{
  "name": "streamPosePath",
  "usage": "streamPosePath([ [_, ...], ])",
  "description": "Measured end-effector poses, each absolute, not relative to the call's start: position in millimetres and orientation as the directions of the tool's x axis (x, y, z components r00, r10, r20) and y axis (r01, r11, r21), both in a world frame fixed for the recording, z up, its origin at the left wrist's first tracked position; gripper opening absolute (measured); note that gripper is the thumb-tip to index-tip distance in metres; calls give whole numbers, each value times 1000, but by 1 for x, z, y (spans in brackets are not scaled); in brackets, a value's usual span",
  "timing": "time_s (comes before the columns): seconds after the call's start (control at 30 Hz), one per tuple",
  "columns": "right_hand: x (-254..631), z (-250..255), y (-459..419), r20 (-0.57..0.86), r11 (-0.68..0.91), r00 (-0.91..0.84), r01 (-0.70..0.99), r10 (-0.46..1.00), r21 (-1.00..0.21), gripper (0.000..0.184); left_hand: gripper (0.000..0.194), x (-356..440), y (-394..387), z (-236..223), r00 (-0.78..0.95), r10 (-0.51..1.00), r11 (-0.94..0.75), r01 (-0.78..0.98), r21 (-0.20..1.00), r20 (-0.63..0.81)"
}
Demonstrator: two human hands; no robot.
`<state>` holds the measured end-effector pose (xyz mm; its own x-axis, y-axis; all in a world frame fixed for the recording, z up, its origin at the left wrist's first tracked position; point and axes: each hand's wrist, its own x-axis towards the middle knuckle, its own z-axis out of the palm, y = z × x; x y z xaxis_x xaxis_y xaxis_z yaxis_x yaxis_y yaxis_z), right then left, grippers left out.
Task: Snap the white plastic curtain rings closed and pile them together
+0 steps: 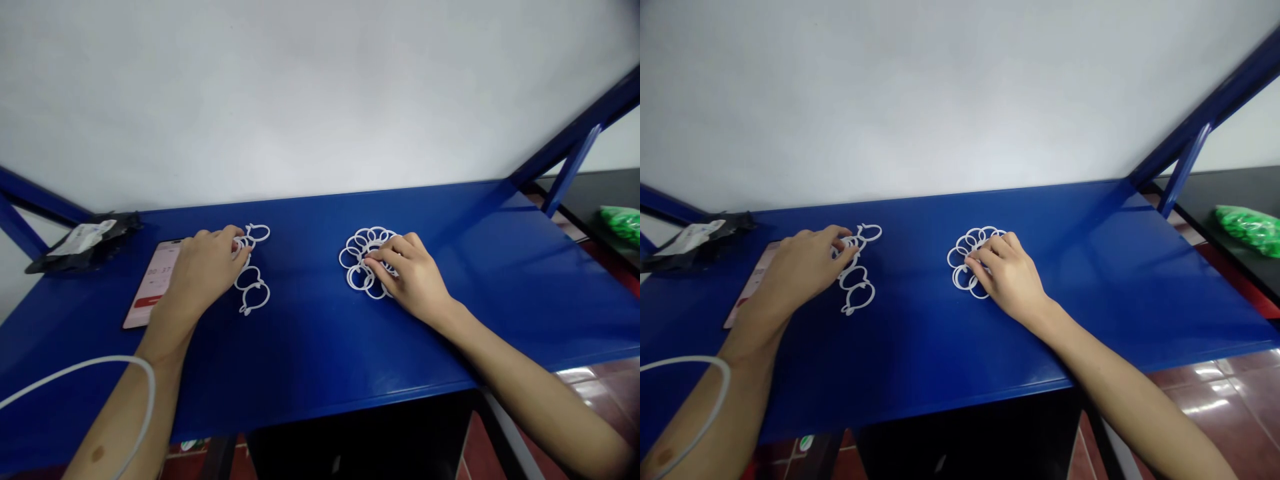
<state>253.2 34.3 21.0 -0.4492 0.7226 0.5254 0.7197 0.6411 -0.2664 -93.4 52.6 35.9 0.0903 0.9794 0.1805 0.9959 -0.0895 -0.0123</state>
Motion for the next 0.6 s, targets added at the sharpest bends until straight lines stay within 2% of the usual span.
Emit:
streamPosePath([
  [0.23, 252, 23, 30, 529, 644, -451, 718, 719, -263, 13, 26, -90, 47, 42, 106, 986, -97, 993, -74, 132],
  [0.37, 251, 24, 31, 557, 670, -467, 703, 687, -238, 11, 26, -85, 46, 48, 81, 991, -79, 997, -24, 109],
  [0.47, 251, 25, 31, 575, 688, -476, 690, 665, -225, 10, 24, -79, 45, 56, -11, 978, -19, 990, 141, 209],
  [0.53, 249, 25, 30, 589, 702, -480, 677, 650, -222, 9, 24, -72, 42, 60, -97, 943, -20, 939, 343, 319],
  [0.6, 246, 26, 26, 605, 725, -490, 652, 628, -223, 8, 22, -61, 36, 62, -142, 920, -99, 818, 566, 365],
])
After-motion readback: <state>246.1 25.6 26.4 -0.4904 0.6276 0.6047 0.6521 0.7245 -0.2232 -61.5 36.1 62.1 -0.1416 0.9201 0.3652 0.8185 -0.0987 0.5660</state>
